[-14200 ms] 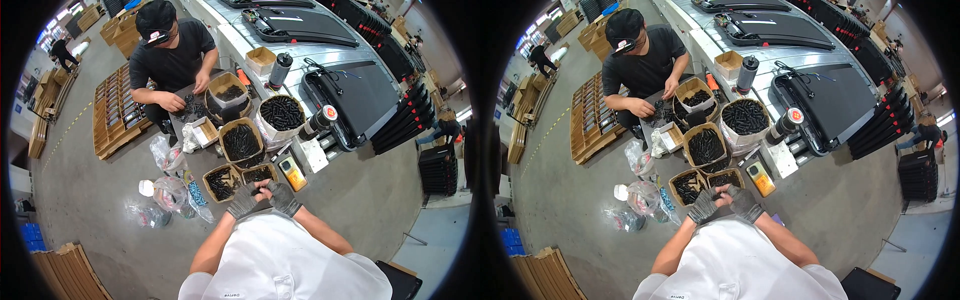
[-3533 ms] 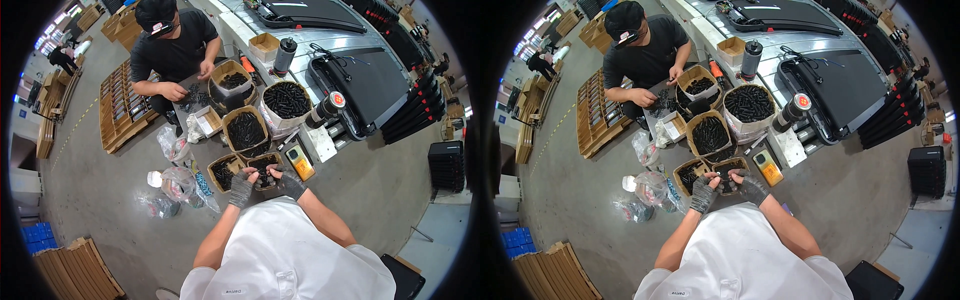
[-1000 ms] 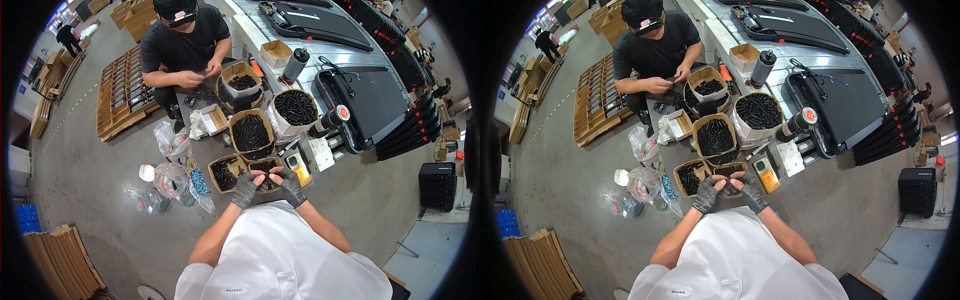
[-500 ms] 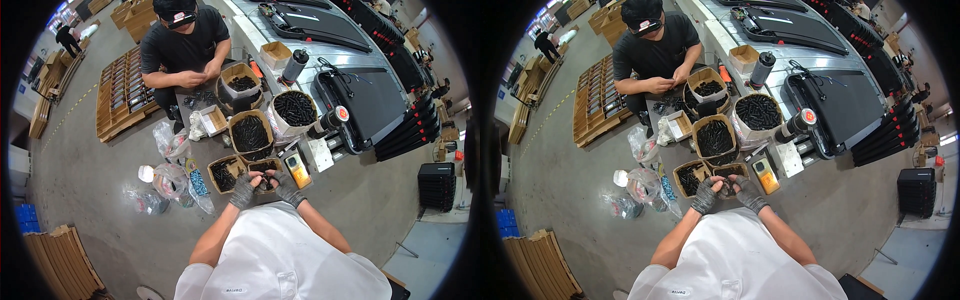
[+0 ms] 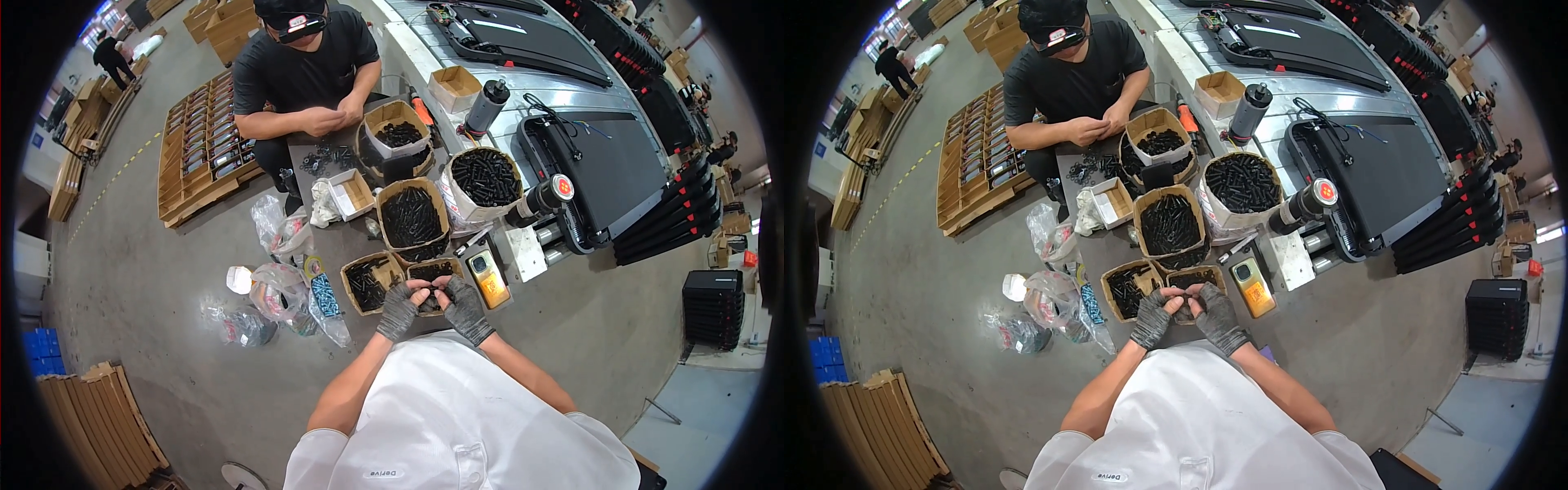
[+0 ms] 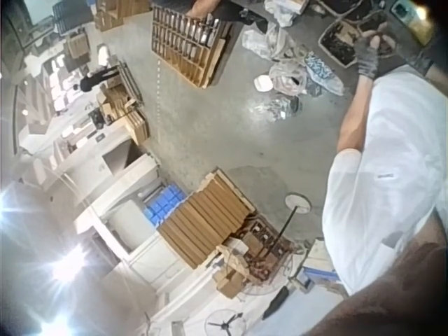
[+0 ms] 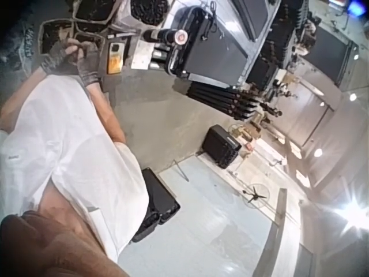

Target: The recorder is sorting and organizing small black plastic components into cardboard boxes at a workbench.

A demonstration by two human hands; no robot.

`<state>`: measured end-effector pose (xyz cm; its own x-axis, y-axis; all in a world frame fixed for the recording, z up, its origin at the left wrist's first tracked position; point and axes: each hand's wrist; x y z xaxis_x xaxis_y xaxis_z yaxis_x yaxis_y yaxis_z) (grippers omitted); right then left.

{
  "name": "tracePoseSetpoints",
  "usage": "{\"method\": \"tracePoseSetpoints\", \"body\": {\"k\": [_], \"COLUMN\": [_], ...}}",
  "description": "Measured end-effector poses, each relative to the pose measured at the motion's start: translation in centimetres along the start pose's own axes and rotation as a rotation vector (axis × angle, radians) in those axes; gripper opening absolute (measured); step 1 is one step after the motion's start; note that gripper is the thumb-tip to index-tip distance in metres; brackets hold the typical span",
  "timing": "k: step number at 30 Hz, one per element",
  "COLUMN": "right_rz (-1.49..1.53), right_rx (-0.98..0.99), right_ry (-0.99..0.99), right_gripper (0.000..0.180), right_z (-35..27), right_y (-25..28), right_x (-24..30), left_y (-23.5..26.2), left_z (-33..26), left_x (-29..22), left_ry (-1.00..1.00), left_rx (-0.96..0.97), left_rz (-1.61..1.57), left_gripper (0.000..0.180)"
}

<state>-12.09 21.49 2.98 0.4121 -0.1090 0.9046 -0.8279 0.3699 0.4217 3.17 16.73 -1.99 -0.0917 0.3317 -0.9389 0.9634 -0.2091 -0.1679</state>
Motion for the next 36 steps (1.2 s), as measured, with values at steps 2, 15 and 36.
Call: {"method": "tracePoseSetpoints", "body": {"k": [2, 15, 36], "right_rz": [-0.042, -0.085, -0.49], "right_rx": [0.034, 0.094, 0.235], "right_ry": [-0.001, 0.034, 0.375], "right_gripper": [0.016, 0.018, 0.014], "right_z": [0.2, 1.9, 21.6], "right_y": [-0.1, 0.4, -5.6], "right_x": [-0.1, 1.9, -0.5], "left_y": [0.2, 0.2, 7.1], "left_z": [0.1, -0.2, 1.0], "left_x": [-0.4, -2.9, -0.4], "left_ry": [-0.035, 0.126, 0.172], "left_rx": [0.011, 0.119, -0.279], "left_rz": [0.039, -0.067, -0.187], "left_gripper": [0.024, 0.033, 0.027]}}
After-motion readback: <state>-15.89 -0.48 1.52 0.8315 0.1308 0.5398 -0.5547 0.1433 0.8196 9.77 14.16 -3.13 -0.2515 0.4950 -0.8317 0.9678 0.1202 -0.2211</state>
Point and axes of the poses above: each hand's wrist, its own z-axis towards the middle knuckle, its own y-axis out of the back of the hand, x = y × z, and after that the axes turned 12 degrees about -x, right-handed
